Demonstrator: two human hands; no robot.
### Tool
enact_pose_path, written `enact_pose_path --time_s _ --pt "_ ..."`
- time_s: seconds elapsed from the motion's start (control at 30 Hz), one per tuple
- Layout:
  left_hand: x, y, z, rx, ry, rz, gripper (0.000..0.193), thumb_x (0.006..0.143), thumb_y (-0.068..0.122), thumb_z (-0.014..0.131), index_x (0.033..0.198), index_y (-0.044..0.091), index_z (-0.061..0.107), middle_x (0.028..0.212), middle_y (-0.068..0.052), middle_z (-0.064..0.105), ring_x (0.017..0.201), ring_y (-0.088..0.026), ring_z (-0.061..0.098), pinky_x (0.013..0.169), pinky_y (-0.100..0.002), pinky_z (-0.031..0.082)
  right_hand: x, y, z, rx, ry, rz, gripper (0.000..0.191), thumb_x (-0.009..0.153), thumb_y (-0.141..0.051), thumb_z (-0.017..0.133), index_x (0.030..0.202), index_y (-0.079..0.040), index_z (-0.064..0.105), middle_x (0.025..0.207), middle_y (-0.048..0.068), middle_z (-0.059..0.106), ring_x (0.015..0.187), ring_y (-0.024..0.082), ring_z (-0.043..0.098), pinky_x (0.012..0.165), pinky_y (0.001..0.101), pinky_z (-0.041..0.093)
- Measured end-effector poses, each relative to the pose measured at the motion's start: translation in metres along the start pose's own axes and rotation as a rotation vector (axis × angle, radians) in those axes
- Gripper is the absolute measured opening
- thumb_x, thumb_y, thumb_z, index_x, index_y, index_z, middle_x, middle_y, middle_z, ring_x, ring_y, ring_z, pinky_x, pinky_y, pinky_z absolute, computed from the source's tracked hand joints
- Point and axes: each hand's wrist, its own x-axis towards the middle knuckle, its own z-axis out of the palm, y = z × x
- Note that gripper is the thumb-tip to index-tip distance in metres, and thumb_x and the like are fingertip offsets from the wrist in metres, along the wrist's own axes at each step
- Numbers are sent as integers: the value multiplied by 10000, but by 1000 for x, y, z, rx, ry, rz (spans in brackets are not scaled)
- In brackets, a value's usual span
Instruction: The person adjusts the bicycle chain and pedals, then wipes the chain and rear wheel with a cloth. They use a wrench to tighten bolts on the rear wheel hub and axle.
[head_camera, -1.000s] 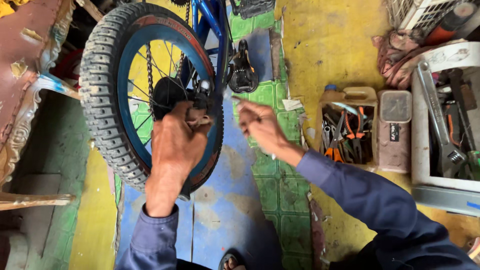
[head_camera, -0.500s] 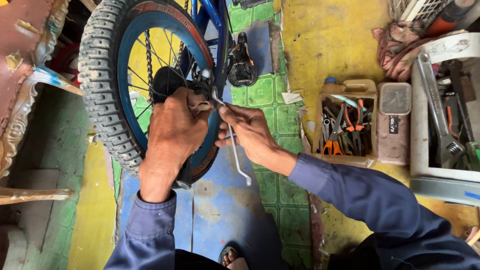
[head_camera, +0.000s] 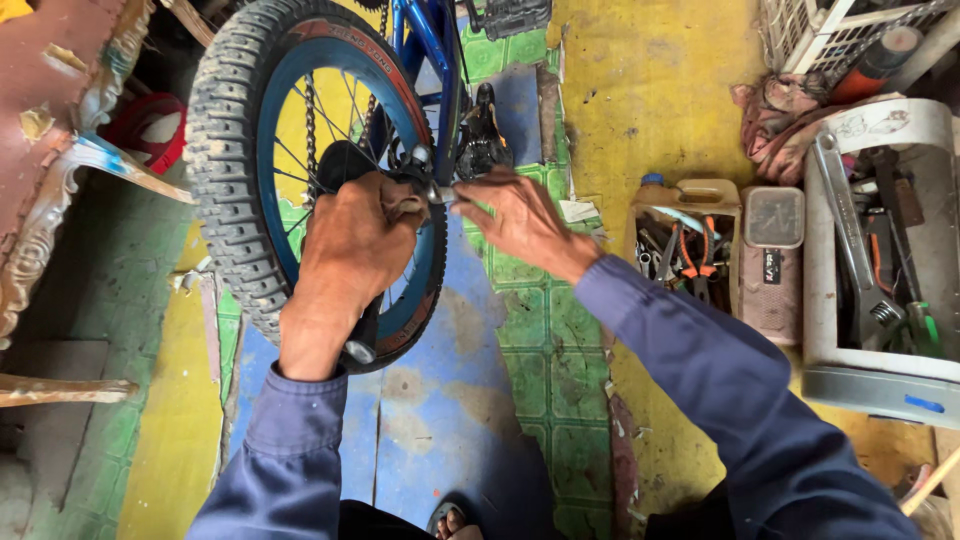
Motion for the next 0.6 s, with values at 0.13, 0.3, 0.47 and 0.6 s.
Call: enact_pose_path --time_s 0.13,0.3,0.47,0.6 --pt "10 -2 -3 -3 -17 50 228 864 221 731 1033 73 769 991 -172 756 987 -384 705 894 -444 546 8 2 -9 -84 243 -343 205 914 -85 732 1077 39 735 1034 177 751 860 332 686 739 407 568" --pt "6 -7 5 7 118 176 196 859 185 710 1017 79 756 947 -175 763 937 -403 703 880 -472 540 -3 -2 -7 124 215 -5 218 949 -150 741 1123 -19 743 984 144 757 706 268 671 598 385 550" --pt "-11 -6 16 23 94 -4 214 880 216 722 1039 73 717 935 -198 744 945 -418 696 832 -493 542 -23 -14 5 510 -28 262 313 904 -234 774 1154 -48 758 836 76 779 538 79 647 453 273 551" --pt "-10 -4 12 -81 71 -38 244 855 219 728 1057 82 721 927 -175 756 935 -390 713 803 -470 541 -30 -26 18 881 -61 517 281 951 -270 744 1075 -24 799 791 58 736 601 81 632 496 276 556"
